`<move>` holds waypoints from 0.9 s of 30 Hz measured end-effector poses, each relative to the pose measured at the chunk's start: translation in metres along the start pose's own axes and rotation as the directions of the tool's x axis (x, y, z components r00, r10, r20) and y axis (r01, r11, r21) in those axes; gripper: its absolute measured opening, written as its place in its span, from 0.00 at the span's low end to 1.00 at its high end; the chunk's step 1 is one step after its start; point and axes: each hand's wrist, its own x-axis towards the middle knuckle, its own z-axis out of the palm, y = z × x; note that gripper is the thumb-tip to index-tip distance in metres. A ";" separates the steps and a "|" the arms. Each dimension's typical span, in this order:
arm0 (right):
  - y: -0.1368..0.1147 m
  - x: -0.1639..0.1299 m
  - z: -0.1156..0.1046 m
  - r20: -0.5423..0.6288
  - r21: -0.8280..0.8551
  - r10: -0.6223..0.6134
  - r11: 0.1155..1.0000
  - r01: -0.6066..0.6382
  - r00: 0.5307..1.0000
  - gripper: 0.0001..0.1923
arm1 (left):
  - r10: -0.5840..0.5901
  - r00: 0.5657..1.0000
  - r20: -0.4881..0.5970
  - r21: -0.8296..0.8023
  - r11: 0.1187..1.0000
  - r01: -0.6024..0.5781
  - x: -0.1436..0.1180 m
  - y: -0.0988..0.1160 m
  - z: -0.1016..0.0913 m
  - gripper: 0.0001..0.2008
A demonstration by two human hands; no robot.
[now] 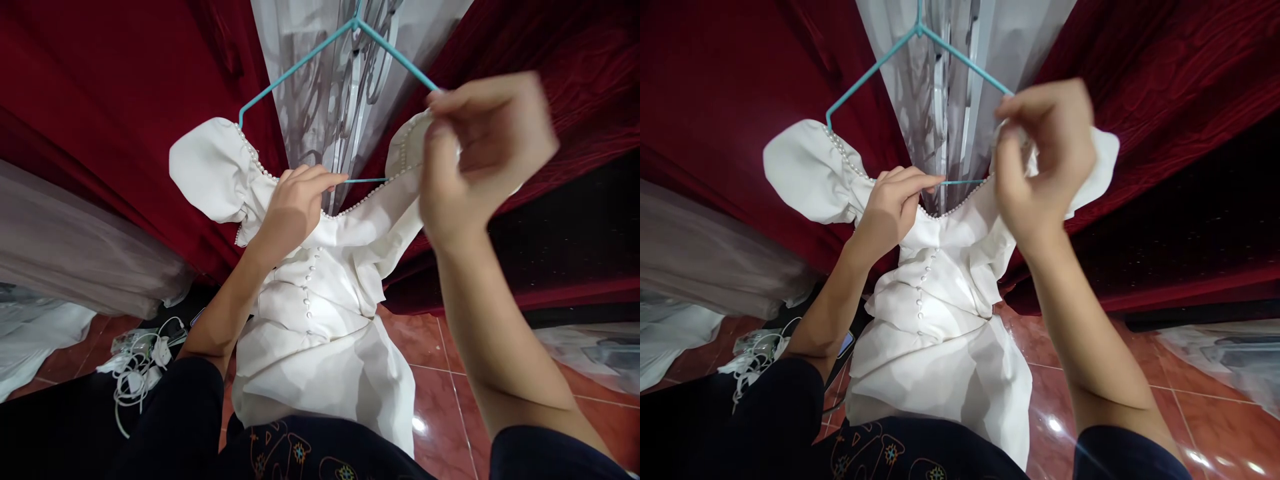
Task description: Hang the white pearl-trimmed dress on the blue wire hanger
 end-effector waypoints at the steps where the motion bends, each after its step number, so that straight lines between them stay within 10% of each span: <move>1: 0.002 -0.014 0.004 0.089 -0.083 -0.033 0.996 0.041 0.995 0.10 | -0.001 1.000 0.003 0.006 1.000 0.001 0.000 0.000 0.000 0.27; 5: 0.017 -0.060 0.019 0.443 -0.365 0.060 0.923 0.119 0.895 0.18 | -0.002 1.000 0.021 0.029 1.000 0.001 0.001 -0.003 0.003 0.24; 11: 0.018 -0.073 0.029 0.295 -0.430 0.137 0.903 0.003 0.946 0.18 | 0.036 0.986 -0.160 0.023 0.999 -0.033 -0.007 -0.009 0.001 0.19; 17: 0.019 -0.074 0.031 0.280 -0.413 0.060 0.908 0.064 0.958 0.18 | -0.081 0.744 -0.663 0.139 0.964 0.229 -0.007 -0.041 -0.016 0.34; 23: 0.013 -0.055 0.016 0.330 -0.469 0.201 0.883 -0.025 0.922 0.12 | -0.176 0.793 -0.583 -0.076 0.984 0.162 0.002 -0.094 -0.040 0.21; 27: -0.002 -0.036 0.008 0.380 -0.509 0.281 0.859 -0.055 0.881 0.13 | -0.292 0.735 -0.612 -0.192 0.956 0.220 -0.003 -0.099 -0.066 0.20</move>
